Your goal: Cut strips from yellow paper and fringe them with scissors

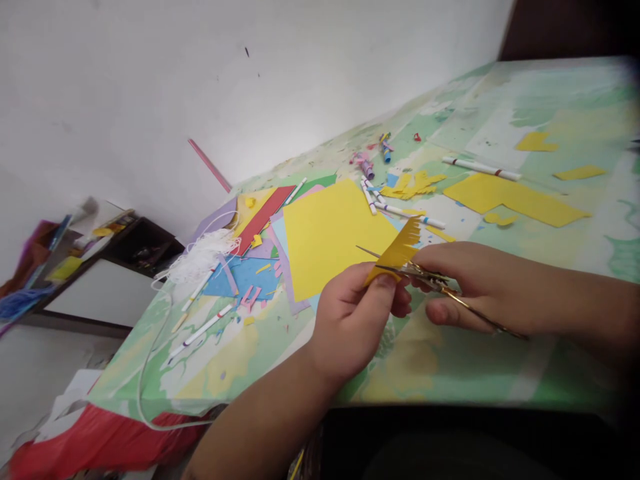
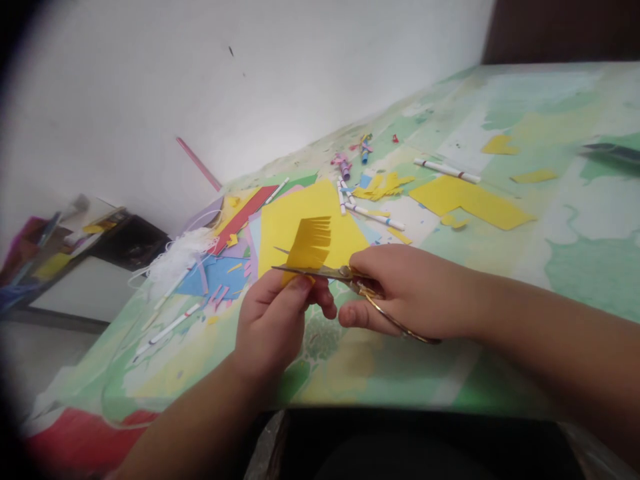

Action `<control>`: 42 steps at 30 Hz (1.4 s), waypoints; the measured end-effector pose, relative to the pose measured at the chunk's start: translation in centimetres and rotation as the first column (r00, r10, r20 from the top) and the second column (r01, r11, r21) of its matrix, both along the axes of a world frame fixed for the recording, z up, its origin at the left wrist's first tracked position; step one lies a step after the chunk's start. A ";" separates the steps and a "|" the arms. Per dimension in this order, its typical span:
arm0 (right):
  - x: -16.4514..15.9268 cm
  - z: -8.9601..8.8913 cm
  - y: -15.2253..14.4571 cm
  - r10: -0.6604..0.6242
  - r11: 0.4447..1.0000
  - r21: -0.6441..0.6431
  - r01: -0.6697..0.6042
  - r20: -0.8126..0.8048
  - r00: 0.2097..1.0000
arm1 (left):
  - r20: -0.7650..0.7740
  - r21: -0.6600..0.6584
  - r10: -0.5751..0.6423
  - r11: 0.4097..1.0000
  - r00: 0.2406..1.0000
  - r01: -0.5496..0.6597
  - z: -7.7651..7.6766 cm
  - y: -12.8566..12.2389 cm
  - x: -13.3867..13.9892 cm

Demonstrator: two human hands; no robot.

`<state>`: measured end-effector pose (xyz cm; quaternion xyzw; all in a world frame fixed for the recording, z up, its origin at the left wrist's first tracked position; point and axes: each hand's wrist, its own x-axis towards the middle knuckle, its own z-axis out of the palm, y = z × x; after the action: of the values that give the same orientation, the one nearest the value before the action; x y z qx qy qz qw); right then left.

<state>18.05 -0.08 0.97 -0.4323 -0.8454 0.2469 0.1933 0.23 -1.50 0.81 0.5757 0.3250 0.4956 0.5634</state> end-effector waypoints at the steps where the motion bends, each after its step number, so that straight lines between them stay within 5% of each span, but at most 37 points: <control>1: 0.0 0.0 0.0 -0.001 1.000 0.000 0.001 0.004 1.000 | -0.004 -0.003 0.002 1.000 1.000 -0.002 0.0 0.0 0.0; 10: -0.1 0.1 -0.1 -0.018 1.000 0.003 0.018 -0.013 1.000 | -0.068 -0.026 0.027 0.999 0.997 -0.028 0.0 0.1 0.0; 18: -0.1 0.3 -0.1 -0.009 1.000 -0.016 0.008 -0.021 1.000 | 0.025 -0.097 -0.004 0.995 1.000 0.007 0.1 0.5 0.1; 31: 0.0 0.4 0.8 -0.229 0.973 -0.003 0.229 0.055 0.972 | 0.142 -0.286 0.114 0.956 0.983 -0.069 0.6 1.5 0.5; 42: 0.1 -0.1 1.2 -0.234 0.971 -0.002 0.241 0.234 0.944 | 0.129 -0.242 0.145 0.964 0.981 -0.110 0.7 2.0 0.5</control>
<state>18.16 1.10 0.87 -0.5597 -0.8001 0.1827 0.1148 0.71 0.54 1.46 0.4454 0.3757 0.5297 0.6164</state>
